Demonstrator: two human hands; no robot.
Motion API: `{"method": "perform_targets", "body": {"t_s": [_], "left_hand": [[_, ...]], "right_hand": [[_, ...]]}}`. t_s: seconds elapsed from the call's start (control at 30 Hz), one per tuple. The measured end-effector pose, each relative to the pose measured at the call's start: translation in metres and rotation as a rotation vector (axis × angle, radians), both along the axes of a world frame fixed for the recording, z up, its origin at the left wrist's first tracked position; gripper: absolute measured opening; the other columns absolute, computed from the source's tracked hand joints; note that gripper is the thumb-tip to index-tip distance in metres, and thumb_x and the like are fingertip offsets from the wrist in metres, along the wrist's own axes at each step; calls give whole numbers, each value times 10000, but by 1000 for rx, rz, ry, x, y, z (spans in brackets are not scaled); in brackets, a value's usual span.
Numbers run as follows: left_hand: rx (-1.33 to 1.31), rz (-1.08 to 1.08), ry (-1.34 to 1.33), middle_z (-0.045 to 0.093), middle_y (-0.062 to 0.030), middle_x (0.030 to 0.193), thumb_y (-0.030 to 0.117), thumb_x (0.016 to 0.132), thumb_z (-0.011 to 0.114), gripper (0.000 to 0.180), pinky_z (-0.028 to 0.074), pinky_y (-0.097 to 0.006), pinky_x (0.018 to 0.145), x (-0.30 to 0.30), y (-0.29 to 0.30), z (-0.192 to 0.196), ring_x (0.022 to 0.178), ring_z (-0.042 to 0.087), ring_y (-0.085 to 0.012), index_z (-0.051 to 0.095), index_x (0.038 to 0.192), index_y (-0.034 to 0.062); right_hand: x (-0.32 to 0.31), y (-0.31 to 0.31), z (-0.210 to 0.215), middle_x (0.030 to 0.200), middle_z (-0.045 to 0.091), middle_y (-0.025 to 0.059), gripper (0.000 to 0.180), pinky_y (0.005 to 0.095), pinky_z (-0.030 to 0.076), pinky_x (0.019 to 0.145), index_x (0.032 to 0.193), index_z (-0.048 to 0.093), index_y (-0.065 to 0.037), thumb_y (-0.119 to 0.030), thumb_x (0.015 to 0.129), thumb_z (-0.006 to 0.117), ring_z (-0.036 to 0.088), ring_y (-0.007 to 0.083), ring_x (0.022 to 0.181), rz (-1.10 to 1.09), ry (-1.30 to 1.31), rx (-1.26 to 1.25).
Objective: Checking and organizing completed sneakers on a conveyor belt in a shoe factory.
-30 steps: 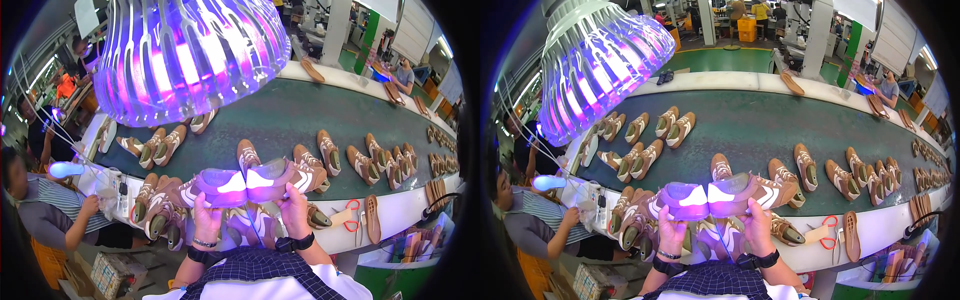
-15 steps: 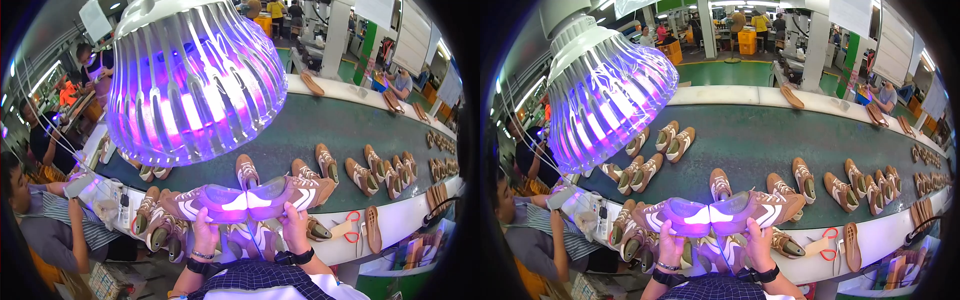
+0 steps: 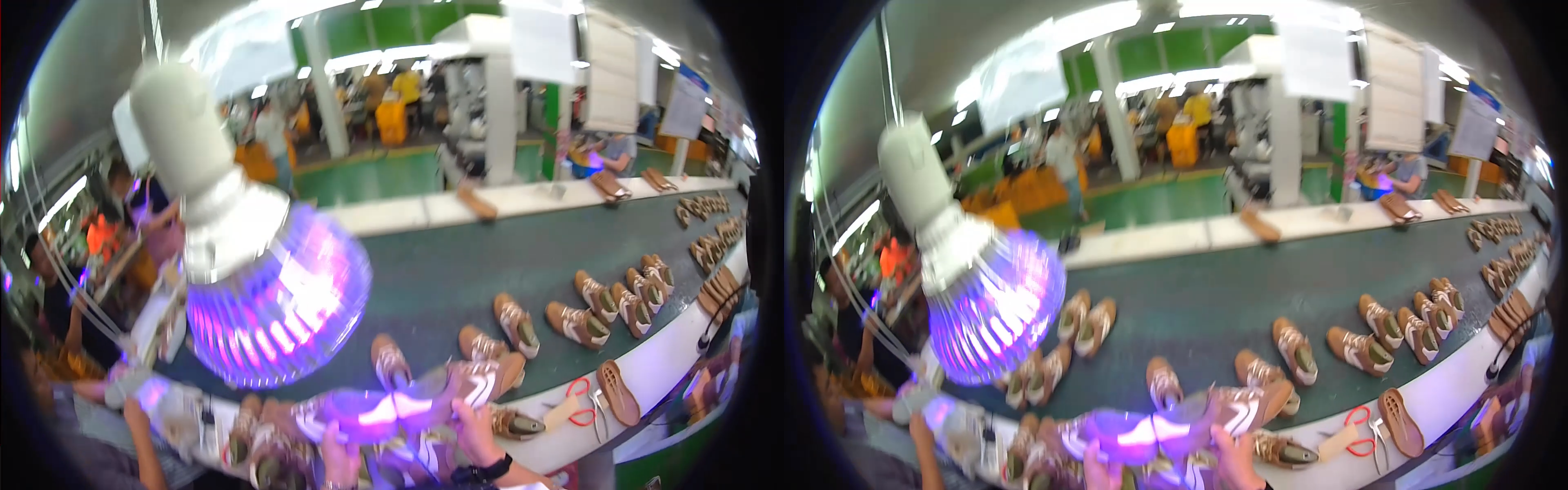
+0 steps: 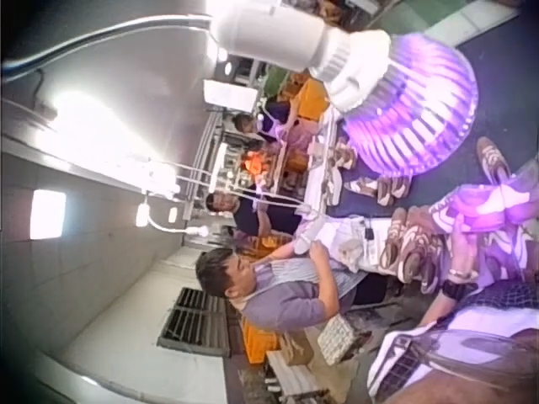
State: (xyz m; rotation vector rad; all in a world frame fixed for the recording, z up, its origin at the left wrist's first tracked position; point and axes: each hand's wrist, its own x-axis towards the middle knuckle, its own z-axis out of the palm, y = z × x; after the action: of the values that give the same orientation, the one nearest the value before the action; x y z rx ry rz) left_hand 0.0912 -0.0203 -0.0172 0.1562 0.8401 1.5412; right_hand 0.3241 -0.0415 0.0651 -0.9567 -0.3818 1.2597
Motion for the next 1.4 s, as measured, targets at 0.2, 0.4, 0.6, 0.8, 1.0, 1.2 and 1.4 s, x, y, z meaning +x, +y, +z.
{"method": "perform_targets", "body": {"t_s": [0.2, 0.4, 0.6, 0.8, 1.0, 1.2, 1.4], "left_hand": [[59, -159, -67, 505, -152, 1227, 297, 872, 492, 464, 356, -393, 1011, -8, 3, 16, 1158, 474, -251, 428, 1246, 32], [190, -307, -92, 570, -125, 1072, 292, 872, 447, 396, 462, -367, 861, 21, 49, 83, 971, 561, -246, 486, 1168, 31], [267, -438, 38, 567, -159, 1111, 293, 852, 436, 438, 427, -456, 920, -79, 158, -11, 1008, 545, -289, 483, 1193, 20], [327, -3, 373, 512, 9, 1069, 103, 849, 514, 244, 359, -290, 875, -38, 90, 87, 1014, 463, -126, 519, 1088, 56], [1050, -621, 282, 353, -243, 1352, 402, 859, 530, 557, 112, -473, 1093, -3, -24, 244, 1320, 239, -356, 403, 1244, 19], [1794, -576, -53, 217, -364, 1375, 439, 829, 592, 594, -153, -546, 1040, -1, -62, 311, 1338, 14, -482, 405, 1190, 6], [1665, -305, -272, 326, -404, 1285, 369, 864, 561, 425, -119, -574, 1045, -18, -115, 296, 1301, 105, -530, 459, 1020, -13]], "right_hand": [[14, -15, -7, 927, 621, 46, 205, 304, 479, 733, 996, 593, -39, -176, 848, 559, 583, 166, 823, 289, 210, 37], [13, -13, -41, 1018, 624, 70, 296, 370, 427, 892, 1084, 562, -35, -211, 850, 521, 579, 204, 923, 451, 399, -48], [24, 14, -46, 1049, 603, 114, 368, 391, 471, 872, 1137, 503, -1, -146, 801, 535, 593, 245, 944, 479, 473, -49], [42, 93, -37, 1085, 594, 152, 450, 427, 446, 916, 1156, 499, 10, -208, 763, 511, 584, 296, 976, 403, 399, 13], [37, 246, -50, 1164, 541, 152, 433, 452, 453, 911, 1195, 461, -24, -203, 801, 483, 550, 303, 1042, 387, 275, 152], [-4, 274, -80, 724, 477, 5, 285, 294, 480, 492, 978, 498, -32, -248, 809, 578, 467, 124, 571, 229, -446, -102], [-12, 160, -105, 723, 492, 24, 152, 329, 512, 499, 857, 481, -61, -123, 786, 601, 530, 157, 588, 552, -352, -155]]}}
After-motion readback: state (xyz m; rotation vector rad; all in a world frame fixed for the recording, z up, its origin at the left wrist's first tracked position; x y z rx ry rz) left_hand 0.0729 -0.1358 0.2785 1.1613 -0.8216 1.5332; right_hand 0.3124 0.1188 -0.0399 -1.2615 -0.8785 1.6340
